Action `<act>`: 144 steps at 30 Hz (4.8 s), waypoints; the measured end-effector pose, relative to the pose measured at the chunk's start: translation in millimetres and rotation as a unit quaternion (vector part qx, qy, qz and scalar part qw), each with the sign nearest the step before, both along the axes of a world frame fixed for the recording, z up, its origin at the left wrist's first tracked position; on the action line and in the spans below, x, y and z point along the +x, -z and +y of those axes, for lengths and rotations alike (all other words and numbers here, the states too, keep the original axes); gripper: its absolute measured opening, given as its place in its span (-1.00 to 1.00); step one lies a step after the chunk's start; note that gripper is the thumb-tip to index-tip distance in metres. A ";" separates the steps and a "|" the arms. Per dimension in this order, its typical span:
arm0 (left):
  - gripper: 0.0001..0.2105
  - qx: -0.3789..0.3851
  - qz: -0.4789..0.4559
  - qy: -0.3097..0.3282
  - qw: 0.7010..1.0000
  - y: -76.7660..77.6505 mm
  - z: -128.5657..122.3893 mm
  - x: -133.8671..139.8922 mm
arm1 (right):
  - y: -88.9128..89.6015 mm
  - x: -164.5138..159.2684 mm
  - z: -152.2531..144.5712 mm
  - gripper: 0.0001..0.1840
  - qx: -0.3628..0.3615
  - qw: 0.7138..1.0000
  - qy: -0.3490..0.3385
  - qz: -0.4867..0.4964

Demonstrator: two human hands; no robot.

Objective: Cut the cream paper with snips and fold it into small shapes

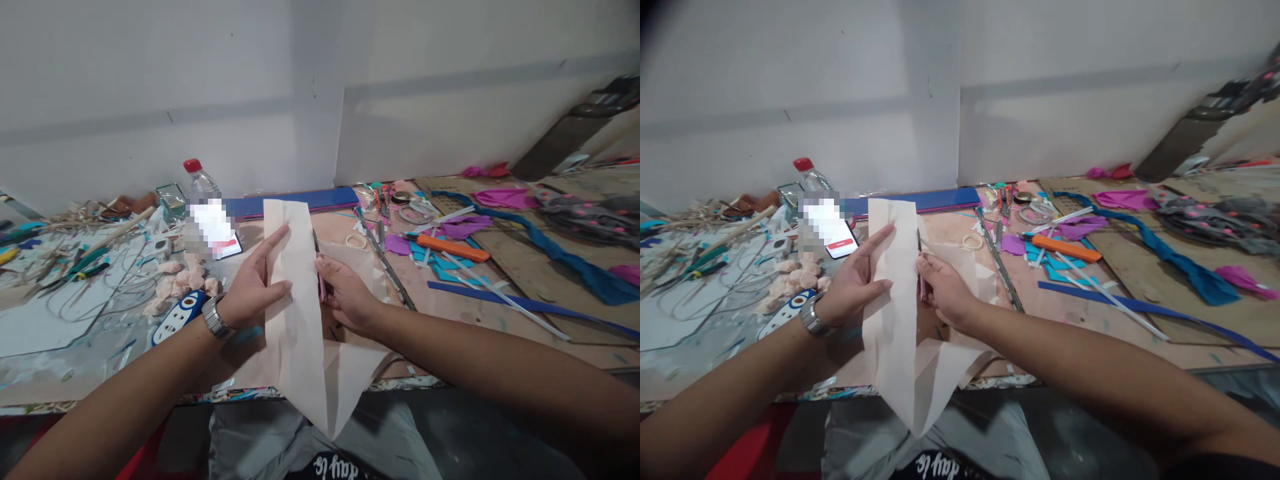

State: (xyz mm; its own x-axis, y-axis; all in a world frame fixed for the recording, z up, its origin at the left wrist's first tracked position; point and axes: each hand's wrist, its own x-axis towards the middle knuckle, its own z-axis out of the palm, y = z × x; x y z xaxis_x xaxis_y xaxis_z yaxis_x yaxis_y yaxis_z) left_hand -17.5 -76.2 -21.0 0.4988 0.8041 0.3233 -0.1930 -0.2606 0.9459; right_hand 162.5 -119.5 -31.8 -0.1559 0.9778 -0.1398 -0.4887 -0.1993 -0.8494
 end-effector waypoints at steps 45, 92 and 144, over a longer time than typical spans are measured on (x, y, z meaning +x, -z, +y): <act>-0.16 0.017 0.008 -0.013 1.000 3.0 4.7 -2.1 | 4.2 2.7 2.2 -0.46 0.021 1.000 -0.010 -0.006; -0.27 0.064 0.040 -0.049 0.996 -0.5 1.1 -6.3 | 9.2 1.6 2.9 -0.41 0.031 0.999 -0.032 -0.007; -0.25 0.120 0.072 -0.057 0.989 -3.9 -2.9 -5.7 | 2.4 4.6 3.5 -0.45 0.034 0.999 -0.014 -0.021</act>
